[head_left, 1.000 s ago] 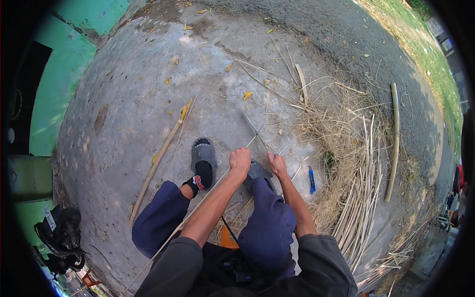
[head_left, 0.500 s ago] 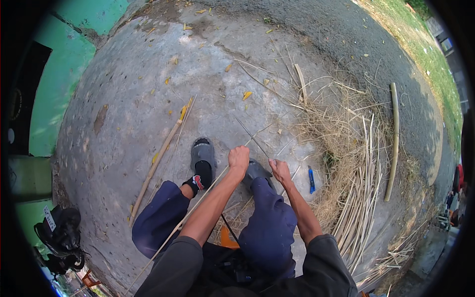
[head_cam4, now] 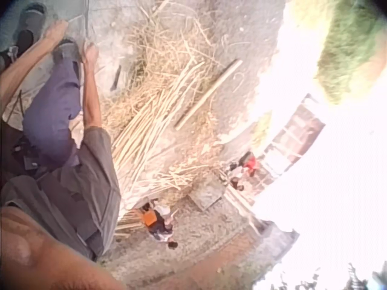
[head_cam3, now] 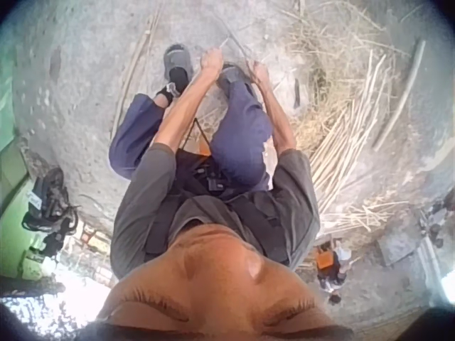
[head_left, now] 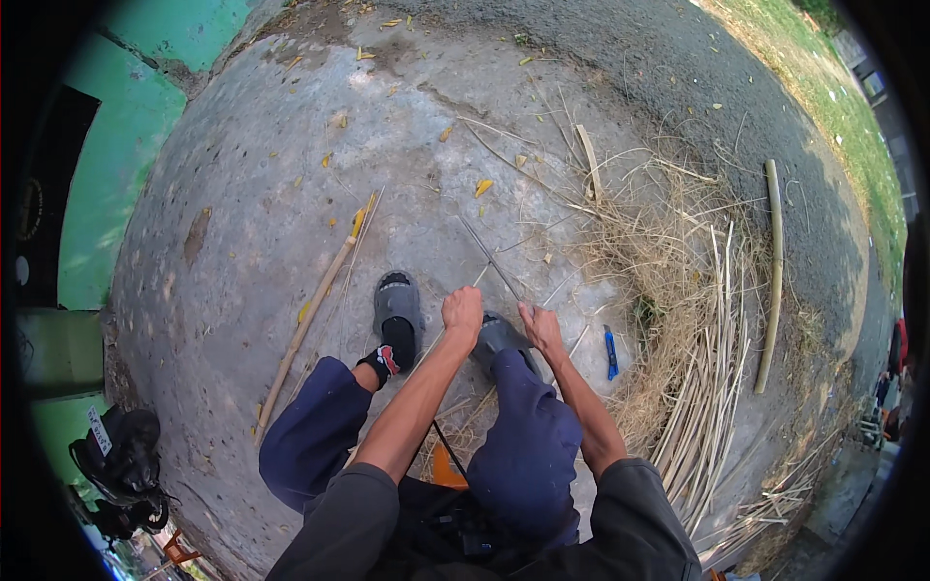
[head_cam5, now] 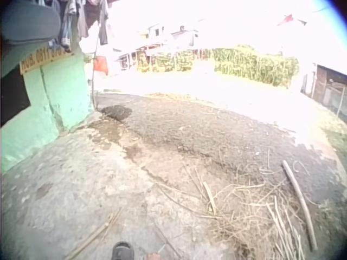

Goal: The person trims, shaves, and scrapes bamboo strips using a utility knife and a blade.

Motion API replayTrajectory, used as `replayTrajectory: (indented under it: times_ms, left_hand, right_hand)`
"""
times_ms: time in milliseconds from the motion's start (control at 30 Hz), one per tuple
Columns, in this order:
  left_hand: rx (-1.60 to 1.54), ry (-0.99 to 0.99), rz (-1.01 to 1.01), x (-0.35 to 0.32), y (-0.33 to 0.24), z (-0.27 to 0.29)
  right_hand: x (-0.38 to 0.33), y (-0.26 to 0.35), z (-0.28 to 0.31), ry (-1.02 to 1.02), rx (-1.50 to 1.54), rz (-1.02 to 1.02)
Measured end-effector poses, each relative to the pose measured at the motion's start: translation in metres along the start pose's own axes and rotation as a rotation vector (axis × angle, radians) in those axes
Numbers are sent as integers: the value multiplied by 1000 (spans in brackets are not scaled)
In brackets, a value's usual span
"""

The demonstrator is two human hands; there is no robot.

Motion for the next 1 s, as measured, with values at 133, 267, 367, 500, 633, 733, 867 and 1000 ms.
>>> replayTrajectory:
  times_ms: [133,267,367,500,633,733,867,1000]
  left_hand:
    - [-63,20,30,11,7,-1]
    - [-123,3,86,23,20,12]
    - [-24,140,15,31,19,39]
    - [18,102,-49,46,17,57]
    - [255,54,-105,57,17,60]
    - [315,-38,-144,77,13,64]
    - [375,-65,-119,85,19,61]
    - [390,-61,-151,83,13,62]
  right_hand:
    - [0,5,2,16,-37,-43]
    - [4,6,-5,19,-21,-19]
    - [-4,-18,0,121,40,-31]
    - [-7,-35,1,576,1006,-518]
    - [-22,-9,-1,692,1320,-625]
    - [-19,-4,5,184,215,-19]
    - [-25,14,-7,91,153,17]
    - [-20,10,-12,65,153,-25]
Point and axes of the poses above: each hand's wrist, its own x-axis towards the middle knuckle, its own z-axis out of the back of the hand, y = z × x, the point moved 1 cm from there along x, towards the middle knuckle, and after that the axes turned 3 degrees about z, right-handed, at the moved point
